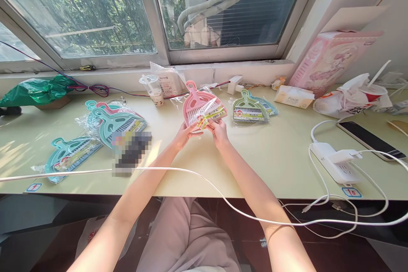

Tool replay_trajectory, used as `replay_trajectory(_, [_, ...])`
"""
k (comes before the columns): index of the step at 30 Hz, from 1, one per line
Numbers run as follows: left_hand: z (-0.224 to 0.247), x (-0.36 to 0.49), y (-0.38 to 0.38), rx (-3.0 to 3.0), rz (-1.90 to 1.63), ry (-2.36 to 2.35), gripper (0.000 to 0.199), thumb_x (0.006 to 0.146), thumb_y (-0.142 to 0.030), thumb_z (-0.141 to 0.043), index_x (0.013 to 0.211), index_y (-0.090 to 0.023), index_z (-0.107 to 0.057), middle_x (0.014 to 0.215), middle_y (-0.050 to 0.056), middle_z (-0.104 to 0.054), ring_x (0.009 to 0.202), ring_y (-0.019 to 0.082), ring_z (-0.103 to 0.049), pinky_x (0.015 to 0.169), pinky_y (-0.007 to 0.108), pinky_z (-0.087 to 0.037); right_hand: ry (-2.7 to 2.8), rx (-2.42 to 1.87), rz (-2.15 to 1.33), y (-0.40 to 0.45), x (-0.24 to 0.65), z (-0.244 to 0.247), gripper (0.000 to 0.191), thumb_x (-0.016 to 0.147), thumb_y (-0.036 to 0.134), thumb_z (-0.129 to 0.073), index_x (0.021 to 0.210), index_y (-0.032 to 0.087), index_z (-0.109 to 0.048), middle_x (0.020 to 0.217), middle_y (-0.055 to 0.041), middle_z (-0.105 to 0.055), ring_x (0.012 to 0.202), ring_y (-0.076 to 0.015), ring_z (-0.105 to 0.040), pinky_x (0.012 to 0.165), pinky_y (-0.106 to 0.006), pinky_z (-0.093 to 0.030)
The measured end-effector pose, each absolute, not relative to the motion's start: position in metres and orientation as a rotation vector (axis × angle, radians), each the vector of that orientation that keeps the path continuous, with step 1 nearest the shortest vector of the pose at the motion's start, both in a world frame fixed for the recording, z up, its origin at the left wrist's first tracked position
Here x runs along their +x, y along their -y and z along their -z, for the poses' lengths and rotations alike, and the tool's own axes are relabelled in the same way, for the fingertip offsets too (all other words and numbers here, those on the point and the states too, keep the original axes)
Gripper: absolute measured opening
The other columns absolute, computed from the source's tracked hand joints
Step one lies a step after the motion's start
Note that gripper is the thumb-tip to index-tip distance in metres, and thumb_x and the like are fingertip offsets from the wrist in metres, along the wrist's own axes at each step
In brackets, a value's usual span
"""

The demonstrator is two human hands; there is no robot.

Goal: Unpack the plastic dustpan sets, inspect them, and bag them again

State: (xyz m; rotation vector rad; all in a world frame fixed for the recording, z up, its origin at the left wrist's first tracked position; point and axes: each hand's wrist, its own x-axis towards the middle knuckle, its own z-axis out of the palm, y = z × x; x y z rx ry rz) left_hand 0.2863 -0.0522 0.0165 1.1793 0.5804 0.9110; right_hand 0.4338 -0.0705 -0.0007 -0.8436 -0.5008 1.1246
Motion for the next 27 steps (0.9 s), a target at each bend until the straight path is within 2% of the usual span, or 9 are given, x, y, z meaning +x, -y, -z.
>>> replay_trajectory(6, [-0.014, 0.289, 0.051, 1.161, -1.075, -0.785, 0.089, 0.063, -0.029, -0.083, 0.137, -0.025, -0.034, 0.135, 0.015, -0.056, 0.112, 0.031, -0.062, 0.082, 0.048, -0.059, 0.483, -0.894, -1.131, 0.074, 0.428, -0.003, 0.022, 0.070, 0.015, -0.073, 0.088, 0.022, -0.062, 0.093, -0.0003, -0.072, 0.097, -0.0172, -0.070, 0.086, -0.032, -0.060])
replay_trajectory(10, [-0.004, 0.294, 0.053, 1.102, -1.268, -0.843, 0.089, 0.074, -0.035, -0.075, 0.144, -0.028, -0.021, 0.132, 0.012, -0.058, 0.105, 0.026, -0.065, 0.078, 0.039, -0.060, 0.517, -0.875, -1.107, 0.075, 0.423, -0.001, 0.023, 0.070, 0.015, -0.073, 0.088, 0.022, -0.062, 0.096, -0.0005, -0.072, 0.097, -0.0171, -0.069, 0.088, -0.033, -0.059])
replay_trajectory(14, [0.001, 0.296, 0.058, 1.162, -1.305, -0.942, 0.077, 0.085, -0.040, -0.060, 0.146, -0.028, -0.015, 0.123, 0.011, -0.063, 0.076, 0.019, -0.070, 0.066, 0.035, -0.059, 0.563, -0.829, -1.103, 0.077, 0.419, -0.001, 0.025, 0.069, 0.019, -0.075, 0.090, 0.022, -0.061, 0.095, 0.0000, -0.072, 0.098, -0.0176, -0.069, 0.089, -0.035, -0.059])
replay_trajectory(16, [0.002, 0.297, 0.060, 1.200, -1.304, -1.012, 0.073, 0.088, -0.040, -0.055, 0.147, -0.027, -0.014, 0.119, 0.011, -0.065, 0.070, 0.018, -0.069, 0.065, 0.034, -0.058, 0.559, -0.831, -1.099, 0.078, 0.417, 0.000, 0.027, 0.068, 0.019, -0.076, 0.091, 0.022, -0.061, 0.094, 0.0000, -0.072, 0.098, -0.0175, -0.068, 0.088, -0.034, -0.059])
replay_trajectory(17, [0.003, 0.297, 0.061, 1.232, -1.317, -1.043, 0.073, 0.088, -0.040, -0.054, 0.148, -0.027, -0.013, 0.120, 0.011, -0.065, 0.073, 0.020, -0.070, 0.067, 0.035, -0.057, 0.554, -0.839, -1.097, 0.078, 0.417, 0.000, 0.028, 0.068, 0.018, -0.076, 0.091, 0.022, -0.061, 0.094, -0.0002, -0.071, 0.097, -0.0176, -0.068, 0.087, -0.034, -0.059])
replay_trajectory(19, [0.003, 0.295, 0.061, 1.314, -1.379, -1.092, 0.078, 0.086, -0.037, -0.058, 0.149, -0.028, -0.013, 0.128, 0.012, -0.061, 0.093, 0.024, -0.069, 0.077, 0.037, -0.056, 0.541, -0.865, -1.090, 0.078, 0.416, 0.002, 0.027, 0.068, 0.018, -0.076, 0.090, 0.021, -0.062, 0.095, -0.0007, -0.071, 0.097, -0.0175, -0.068, 0.086, -0.034, -0.060])
replay_trajectory(22, [0.002, 0.289, 0.057, 1.421, -1.444, -1.136, 0.087, 0.081, -0.034, -0.068, 0.150, -0.030, -0.016, 0.145, 0.010, -0.047, 0.125, 0.030, -0.053, 0.097, 0.040, -0.047, 0.534, -0.904, -1.062, 0.077, 0.414, 0.005, 0.024, 0.068, 0.019, -0.075, 0.088, 0.020, -0.062, 0.095, -0.0011, -0.070, 0.093, -0.0164, -0.068, 0.084, -0.032, -0.060])
replay_trajectory(24, [0.000, 0.285, 0.053, 1.470, -1.447, -1.148, 0.087, 0.079, -0.035, -0.070, 0.150, -0.030, -0.020, 0.152, 0.009, -0.038, 0.136, 0.032, -0.042, 0.106, 0.041, -0.039, 0.537, -0.917, -1.051, 0.078, 0.412, 0.006, 0.023, 0.068, 0.019, -0.075, 0.087, 0.020, -0.062, 0.094, -0.0007, -0.070, 0.091, -0.0157, -0.068, 0.084, -0.031, -0.060])
replay_trajectory(27, [-0.002, 0.284, 0.051, 1.511, -1.483, -1.076, 0.081, 0.079, -0.036, -0.071, 0.147, -0.029, -0.028, 0.157, 0.007, -0.030, 0.144, 0.029, -0.029, 0.115, 0.039, -0.029, 0.529, -0.913, -1.049, 0.079, 0.410, 0.007, 0.025, 0.068, 0.020, -0.075, 0.090, 0.021, -0.062, 0.093, -0.0003, -0.070, 0.093, -0.0156, -0.068, 0.085, -0.032, -0.060])
